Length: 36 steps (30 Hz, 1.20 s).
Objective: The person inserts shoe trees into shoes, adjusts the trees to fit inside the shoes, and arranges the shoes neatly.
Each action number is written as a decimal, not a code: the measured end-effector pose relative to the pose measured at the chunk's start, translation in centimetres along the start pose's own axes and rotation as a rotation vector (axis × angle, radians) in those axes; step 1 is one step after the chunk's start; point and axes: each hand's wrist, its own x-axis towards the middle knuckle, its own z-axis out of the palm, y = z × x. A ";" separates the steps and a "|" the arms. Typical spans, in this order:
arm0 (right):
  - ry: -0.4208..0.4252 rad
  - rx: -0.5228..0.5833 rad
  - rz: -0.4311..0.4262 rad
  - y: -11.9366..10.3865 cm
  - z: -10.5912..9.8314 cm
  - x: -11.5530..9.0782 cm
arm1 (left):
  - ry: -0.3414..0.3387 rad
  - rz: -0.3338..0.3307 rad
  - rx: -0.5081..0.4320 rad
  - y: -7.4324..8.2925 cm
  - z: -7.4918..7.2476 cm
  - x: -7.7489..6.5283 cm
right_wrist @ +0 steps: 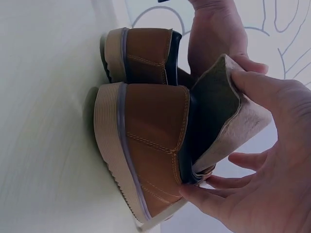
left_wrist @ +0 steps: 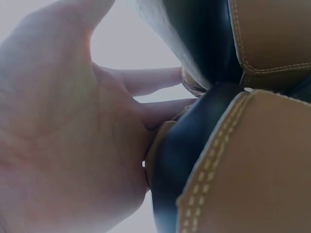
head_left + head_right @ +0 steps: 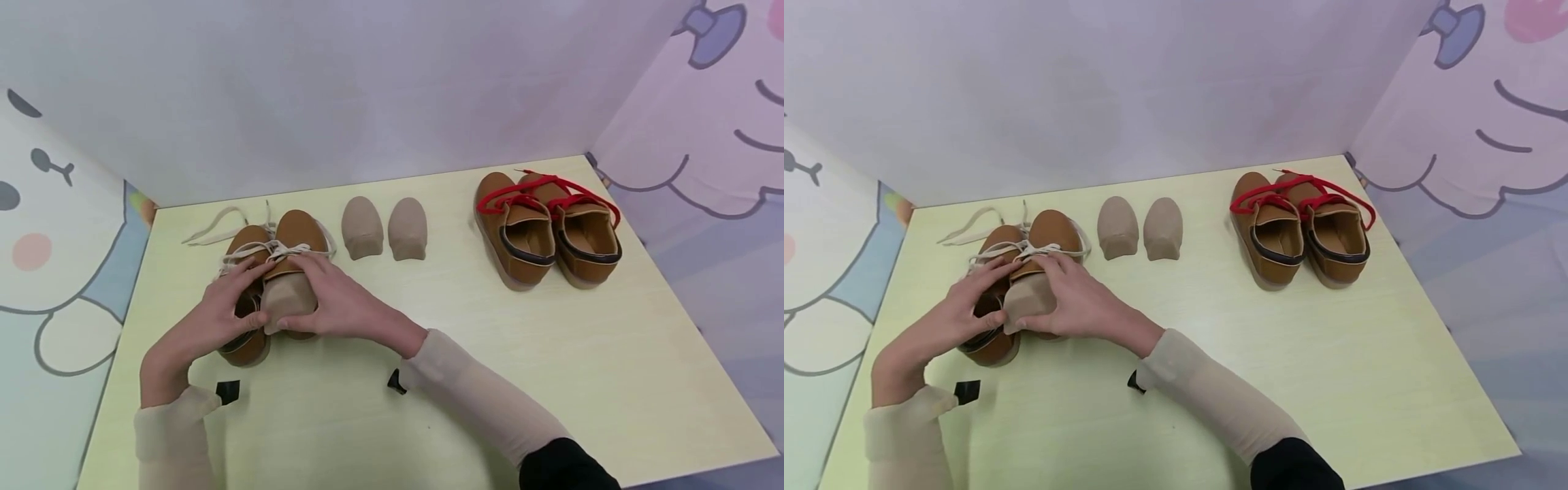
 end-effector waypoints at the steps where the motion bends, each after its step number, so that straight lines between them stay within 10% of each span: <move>1: 0.003 -0.002 0.002 0.1 0.0 0.0 | 0.000 -0.006 -0.002 0.1 0.0 0.0; 15: 0.082 -0.109 0.053 0.3 0.3 0.8 | 0.067 -0.099 0.007 1.0 0.4 0.6; 36: 0.213 -0.265 0.067 0.6 1.8 2.4 | 0.291 -0.064 0.124 1.1 1.9 1.6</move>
